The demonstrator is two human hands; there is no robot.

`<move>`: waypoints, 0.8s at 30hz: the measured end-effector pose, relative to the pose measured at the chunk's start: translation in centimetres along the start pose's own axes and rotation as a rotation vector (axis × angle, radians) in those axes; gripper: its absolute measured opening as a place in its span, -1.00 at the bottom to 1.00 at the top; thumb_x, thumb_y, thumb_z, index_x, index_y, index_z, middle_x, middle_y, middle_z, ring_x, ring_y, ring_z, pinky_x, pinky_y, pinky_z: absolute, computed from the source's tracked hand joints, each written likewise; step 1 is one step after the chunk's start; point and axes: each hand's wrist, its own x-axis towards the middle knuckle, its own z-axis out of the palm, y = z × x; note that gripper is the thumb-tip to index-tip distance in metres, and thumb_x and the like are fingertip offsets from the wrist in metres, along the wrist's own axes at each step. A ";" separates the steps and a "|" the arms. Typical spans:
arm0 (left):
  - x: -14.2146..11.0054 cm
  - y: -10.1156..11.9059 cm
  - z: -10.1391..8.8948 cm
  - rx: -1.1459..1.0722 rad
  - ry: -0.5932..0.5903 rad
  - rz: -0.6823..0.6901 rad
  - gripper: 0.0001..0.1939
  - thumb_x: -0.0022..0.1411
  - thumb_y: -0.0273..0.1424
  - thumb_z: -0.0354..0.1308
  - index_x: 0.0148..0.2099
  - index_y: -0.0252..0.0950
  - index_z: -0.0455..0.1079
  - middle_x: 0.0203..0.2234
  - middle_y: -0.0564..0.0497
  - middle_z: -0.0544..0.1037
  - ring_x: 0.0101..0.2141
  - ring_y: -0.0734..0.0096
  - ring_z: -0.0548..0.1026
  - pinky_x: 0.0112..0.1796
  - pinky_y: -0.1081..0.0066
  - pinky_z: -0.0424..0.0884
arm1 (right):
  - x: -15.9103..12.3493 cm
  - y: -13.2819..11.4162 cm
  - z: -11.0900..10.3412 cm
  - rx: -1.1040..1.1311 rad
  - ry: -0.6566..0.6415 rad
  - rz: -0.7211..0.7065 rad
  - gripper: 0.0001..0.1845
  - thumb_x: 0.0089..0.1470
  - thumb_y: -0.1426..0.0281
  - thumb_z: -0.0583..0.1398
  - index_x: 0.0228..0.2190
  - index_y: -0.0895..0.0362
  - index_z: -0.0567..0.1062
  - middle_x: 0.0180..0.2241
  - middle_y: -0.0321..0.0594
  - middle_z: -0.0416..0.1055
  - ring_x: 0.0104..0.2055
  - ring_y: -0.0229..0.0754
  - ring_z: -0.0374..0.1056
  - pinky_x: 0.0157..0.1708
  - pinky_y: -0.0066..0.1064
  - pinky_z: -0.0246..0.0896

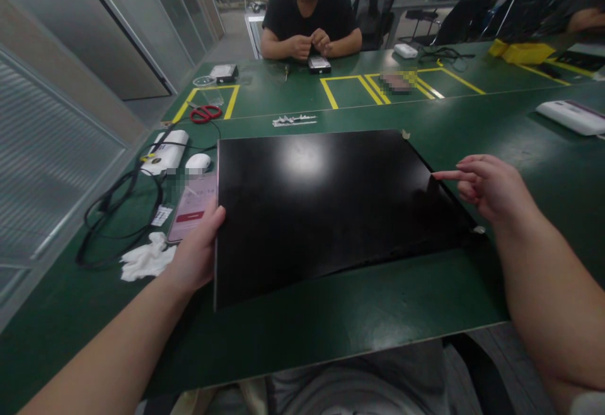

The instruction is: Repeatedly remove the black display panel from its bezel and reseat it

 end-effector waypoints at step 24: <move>0.0 1.1 1.4 0.135 0.045 -0.096 0.11 -0.29 0.01 0.75 0.31 -0.22 0.54 0.00 -0.14 0.80 0.16 -0.34 0.66 0.13 0.03 0.66 | 0.7 0.9 0.0 -0.022 -0.042 0.036 -0.75 -0.17 0.49 0.35 -0.45 0.07 0.39 -0.45 0.01 0.64 -0.74 -0.46 -0.05 -0.77 -0.59 -0.23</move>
